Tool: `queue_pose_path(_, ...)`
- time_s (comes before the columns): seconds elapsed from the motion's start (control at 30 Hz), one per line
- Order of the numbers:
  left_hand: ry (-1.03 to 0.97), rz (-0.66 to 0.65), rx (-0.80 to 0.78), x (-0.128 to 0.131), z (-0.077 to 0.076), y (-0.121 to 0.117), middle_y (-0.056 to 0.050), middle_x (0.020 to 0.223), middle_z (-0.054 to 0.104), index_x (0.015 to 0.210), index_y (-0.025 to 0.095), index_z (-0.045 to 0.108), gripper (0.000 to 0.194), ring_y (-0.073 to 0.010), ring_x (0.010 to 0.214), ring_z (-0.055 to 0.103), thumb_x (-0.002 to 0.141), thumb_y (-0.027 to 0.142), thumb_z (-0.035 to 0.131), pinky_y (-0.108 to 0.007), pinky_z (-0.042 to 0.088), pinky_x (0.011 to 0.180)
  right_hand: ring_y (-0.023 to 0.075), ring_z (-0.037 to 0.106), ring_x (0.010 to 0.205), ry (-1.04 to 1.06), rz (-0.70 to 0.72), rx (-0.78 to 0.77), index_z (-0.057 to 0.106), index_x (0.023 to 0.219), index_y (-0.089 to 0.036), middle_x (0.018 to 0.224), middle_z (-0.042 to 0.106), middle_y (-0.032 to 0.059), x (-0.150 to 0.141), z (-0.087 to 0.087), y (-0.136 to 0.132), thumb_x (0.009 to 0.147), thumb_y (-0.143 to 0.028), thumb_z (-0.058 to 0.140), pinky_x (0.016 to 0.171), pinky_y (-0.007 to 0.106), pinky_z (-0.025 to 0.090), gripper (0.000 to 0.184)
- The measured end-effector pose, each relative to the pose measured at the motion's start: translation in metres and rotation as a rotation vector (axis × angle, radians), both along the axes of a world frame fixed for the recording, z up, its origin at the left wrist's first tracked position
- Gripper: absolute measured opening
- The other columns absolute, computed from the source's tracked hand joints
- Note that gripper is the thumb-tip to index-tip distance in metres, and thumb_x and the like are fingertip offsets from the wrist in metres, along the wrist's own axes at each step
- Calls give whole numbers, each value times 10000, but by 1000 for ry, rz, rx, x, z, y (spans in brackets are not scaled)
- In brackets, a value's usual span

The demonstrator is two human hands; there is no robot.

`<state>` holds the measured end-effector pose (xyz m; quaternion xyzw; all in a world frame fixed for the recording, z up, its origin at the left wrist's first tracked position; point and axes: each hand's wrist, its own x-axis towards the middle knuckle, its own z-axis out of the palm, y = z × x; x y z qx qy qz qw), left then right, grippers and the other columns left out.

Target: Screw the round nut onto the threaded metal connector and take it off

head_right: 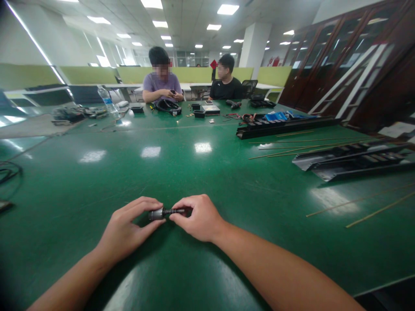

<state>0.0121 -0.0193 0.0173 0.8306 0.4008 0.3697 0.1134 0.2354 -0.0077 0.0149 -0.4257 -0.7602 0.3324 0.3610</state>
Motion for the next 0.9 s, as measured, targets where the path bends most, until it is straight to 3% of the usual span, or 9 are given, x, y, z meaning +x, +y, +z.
queue_pose_path(0.9, -4, 23, 8, -5, 0, 2, -58, 1012, 680, 1051, 207, 662, 230, -180, 924, 658, 831, 240, 719, -299, 546, 830, 162, 676, 684, 12, -60, 10, 785, 864, -195, 753, 757, 18, 1, 1, 2, 765, -219, 723, 647, 253, 490, 119)
